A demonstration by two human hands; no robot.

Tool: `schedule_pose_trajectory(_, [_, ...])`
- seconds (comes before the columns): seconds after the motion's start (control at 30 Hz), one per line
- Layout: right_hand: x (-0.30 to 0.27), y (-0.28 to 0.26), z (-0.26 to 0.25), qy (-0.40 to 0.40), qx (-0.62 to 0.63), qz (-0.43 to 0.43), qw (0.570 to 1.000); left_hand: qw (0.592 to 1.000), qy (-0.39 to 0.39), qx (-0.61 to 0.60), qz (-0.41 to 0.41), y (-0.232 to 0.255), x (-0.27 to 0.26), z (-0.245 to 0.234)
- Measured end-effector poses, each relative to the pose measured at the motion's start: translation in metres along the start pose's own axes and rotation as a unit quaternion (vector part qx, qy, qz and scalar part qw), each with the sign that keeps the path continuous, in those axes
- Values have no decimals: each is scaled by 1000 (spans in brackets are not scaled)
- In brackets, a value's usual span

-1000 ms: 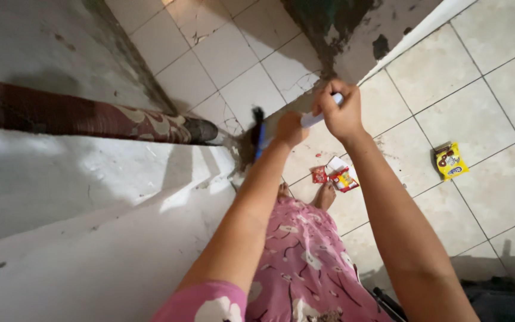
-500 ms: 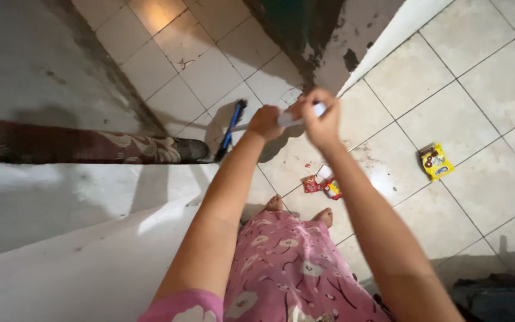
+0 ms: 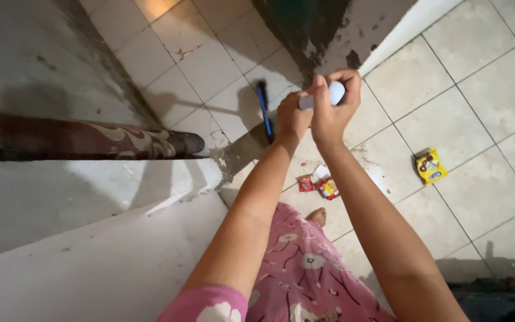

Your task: The person sweeps a tiled floor using a blue broom, gathering scattered trash including snack wrappers and paper into a pile. The person moves around a parked motorcycle and a wall with peeling paint while sweeping.

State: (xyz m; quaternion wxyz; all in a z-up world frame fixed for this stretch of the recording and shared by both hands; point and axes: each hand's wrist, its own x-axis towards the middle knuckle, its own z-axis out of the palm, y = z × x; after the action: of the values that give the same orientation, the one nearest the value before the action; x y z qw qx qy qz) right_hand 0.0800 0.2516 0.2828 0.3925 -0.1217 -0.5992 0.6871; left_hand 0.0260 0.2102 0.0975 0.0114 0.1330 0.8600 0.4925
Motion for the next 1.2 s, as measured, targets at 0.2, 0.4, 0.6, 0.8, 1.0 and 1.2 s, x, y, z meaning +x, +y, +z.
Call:
schedule_pose_trajectory(0.2, [15,20,44,-164,69,16,984,996,89,20,-6,-2,29,-83])
schedule_pose_trajectory(0.4, [31,56,89,-325,152,79,930,985,138,73,-79,-31,34,-133])
schedule_pose_trajectory(0.6, [31,79,134,-455,109,113,877,963,177,78,-186,-70,44,-150])
schedule_pose_trajectory(0.8, [35,109,126,-511,78,123,847,965,164,92,-180,-125,35,-116])
schedule_pose_trajectory(1.0, [70,125,79,-526,-35,30,849,989,51,49,-129,-140,61,-33])
schedule_pose_trajectory(1.2, [131,106,53,-441,7,90,893,988,-2,29,-155,-53,111,-22])
